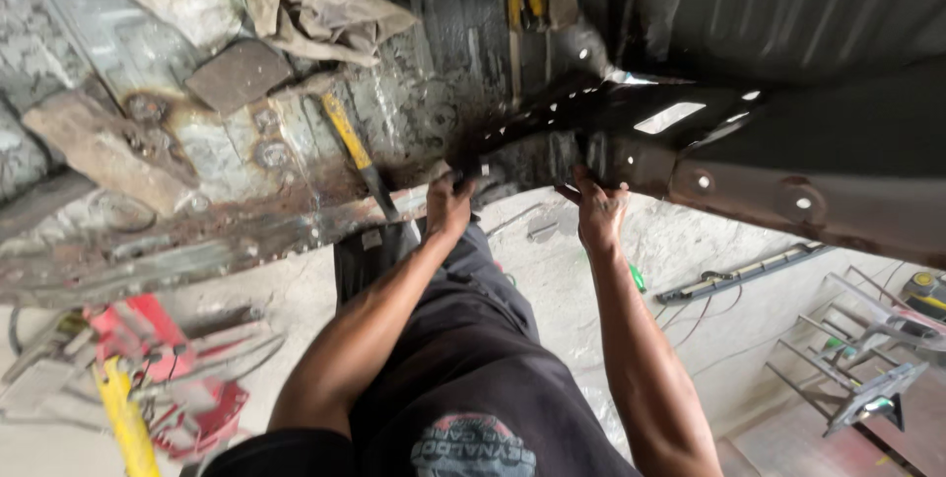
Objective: The person works on the rusted underbody and wheel-arch area of a car body shell, hammering and shaping the metal panel, holding a panel in place, and using locking pliers and a wrench on the panel. They also wipe the work area with a cloth and reposition locking pliers on the panel while continuing to hammer.
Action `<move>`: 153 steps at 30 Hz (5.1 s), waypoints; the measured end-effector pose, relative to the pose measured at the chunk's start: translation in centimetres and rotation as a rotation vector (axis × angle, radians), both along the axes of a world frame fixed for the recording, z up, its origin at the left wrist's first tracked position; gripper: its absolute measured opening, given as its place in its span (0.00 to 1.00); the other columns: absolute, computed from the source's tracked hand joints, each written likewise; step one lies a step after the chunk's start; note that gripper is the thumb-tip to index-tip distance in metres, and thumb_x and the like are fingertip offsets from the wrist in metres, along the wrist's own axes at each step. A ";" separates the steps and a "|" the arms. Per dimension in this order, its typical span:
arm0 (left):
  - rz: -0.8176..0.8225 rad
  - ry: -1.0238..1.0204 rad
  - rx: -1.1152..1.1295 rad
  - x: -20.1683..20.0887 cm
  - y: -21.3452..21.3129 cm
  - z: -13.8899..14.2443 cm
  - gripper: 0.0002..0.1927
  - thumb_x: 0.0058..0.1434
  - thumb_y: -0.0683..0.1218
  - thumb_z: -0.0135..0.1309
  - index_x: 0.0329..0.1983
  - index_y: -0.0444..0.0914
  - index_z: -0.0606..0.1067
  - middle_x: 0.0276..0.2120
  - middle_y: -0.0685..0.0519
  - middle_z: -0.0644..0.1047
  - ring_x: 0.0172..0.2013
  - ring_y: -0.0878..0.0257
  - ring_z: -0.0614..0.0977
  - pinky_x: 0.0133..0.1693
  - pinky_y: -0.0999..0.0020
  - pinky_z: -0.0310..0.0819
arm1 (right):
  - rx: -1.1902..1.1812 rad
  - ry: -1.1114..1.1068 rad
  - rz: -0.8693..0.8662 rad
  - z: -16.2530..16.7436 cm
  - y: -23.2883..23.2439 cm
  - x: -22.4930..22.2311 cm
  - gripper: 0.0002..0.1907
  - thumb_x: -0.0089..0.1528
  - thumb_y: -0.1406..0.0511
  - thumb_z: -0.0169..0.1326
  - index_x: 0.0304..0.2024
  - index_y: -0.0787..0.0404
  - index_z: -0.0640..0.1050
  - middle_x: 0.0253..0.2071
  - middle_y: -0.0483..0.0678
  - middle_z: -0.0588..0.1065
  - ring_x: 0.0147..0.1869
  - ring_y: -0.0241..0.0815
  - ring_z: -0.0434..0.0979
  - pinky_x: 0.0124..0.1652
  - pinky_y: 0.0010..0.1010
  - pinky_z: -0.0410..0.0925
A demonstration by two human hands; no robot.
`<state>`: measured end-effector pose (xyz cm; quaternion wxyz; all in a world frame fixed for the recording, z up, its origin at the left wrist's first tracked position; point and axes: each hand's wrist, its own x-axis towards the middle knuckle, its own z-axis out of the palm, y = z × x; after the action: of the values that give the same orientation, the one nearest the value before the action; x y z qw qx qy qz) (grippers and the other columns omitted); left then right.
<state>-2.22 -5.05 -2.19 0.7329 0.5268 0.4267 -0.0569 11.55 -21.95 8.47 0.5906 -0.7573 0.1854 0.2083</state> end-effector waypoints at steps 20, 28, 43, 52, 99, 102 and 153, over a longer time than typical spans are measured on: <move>-0.374 0.082 0.289 -1.6 1.2 -1.0 0.19 0.61 0.50 0.62 0.37 0.27 0.78 0.33 0.32 0.80 0.38 0.37 0.82 0.38 0.49 0.74 | -0.047 0.082 0.003 -0.4 -1.4 -1.0 0.06 0.64 0.72 0.55 0.41 0.72 0.79 0.38 0.52 0.79 0.37 0.42 0.82 0.39 0.40 0.81; -0.821 0.170 0.466 0.6 5.3 1.4 0.24 0.56 0.59 0.66 0.32 0.32 0.80 0.30 0.37 0.80 0.33 0.43 0.83 0.34 0.48 0.76 | -0.029 0.050 -0.032 0.1 -0.8 -1.4 0.08 0.64 0.69 0.58 0.41 0.71 0.78 0.38 0.53 0.79 0.36 0.43 0.82 0.39 0.39 0.82; -0.315 -0.653 0.973 22.6 -10.8 10.0 0.17 0.66 0.50 0.44 0.55 0.48 0.77 0.57 0.52 0.77 0.55 0.42 0.75 0.51 0.45 0.71 | -0.245 -0.194 0.215 -3.7 -6.4 -3.3 0.07 0.67 0.70 0.54 0.42 0.72 0.73 0.38 0.54 0.77 0.40 0.40 0.74 0.41 0.31 0.71; -0.698 -0.766 0.639 25.7 -6.9 9.1 0.19 0.74 0.55 0.38 0.60 0.47 0.74 0.59 0.47 0.74 0.59 0.47 0.74 0.54 0.52 0.75 | -0.397 -0.163 0.327 -1.6 -3.3 -1.8 0.08 0.61 0.70 0.56 0.39 0.70 0.81 0.38 0.56 0.78 0.39 0.47 0.77 0.42 0.45 0.72; -0.381 -0.458 -0.264 18.2 -10.1 13.8 0.31 0.77 0.60 0.33 0.70 0.35 0.69 0.66 0.44 0.74 0.65 0.55 0.73 0.64 0.65 0.63 | -0.542 -0.216 0.498 2.2 -8.9 -1.7 0.06 0.58 0.72 0.56 0.31 0.72 0.80 0.23 0.58 0.77 0.23 0.42 0.74 0.28 0.40 0.68; -0.352 -0.411 -0.235 18.8 -10.4 14.5 0.34 0.75 0.62 0.33 0.69 0.35 0.71 0.63 0.44 0.76 0.61 0.56 0.75 0.62 0.65 0.64 | -0.532 -0.315 0.538 1.8 -8.2 -1.8 0.06 0.57 0.73 0.54 0.30 0.74 0.78 0.22 0.59 0.75 0.22 0.45 0.74 0.27 0.41 0.67; -1.085 -0.133 1.172 -4.6 -8.3 7.0 0.42 0.61 0.39 0.51 0.80 0.51 0.57 0.74 0.34 0.56 0.68 0.34 0.60 0.64 0.38 0.56 | -0.458 -0.107 0.483 5.2 -7.8 -6.6 0.15 0.75 0.61 0.50 0.44 0.67 0.80 0.34 0.49 0.80 0.34 0.37 0.82 0.35 0.32 0.75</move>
<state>-6.81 -13.39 4.83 0.2308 0.9624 0.0268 -0.1403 4.91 -29.71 13.64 0.3475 -0.9023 0.0111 0.2550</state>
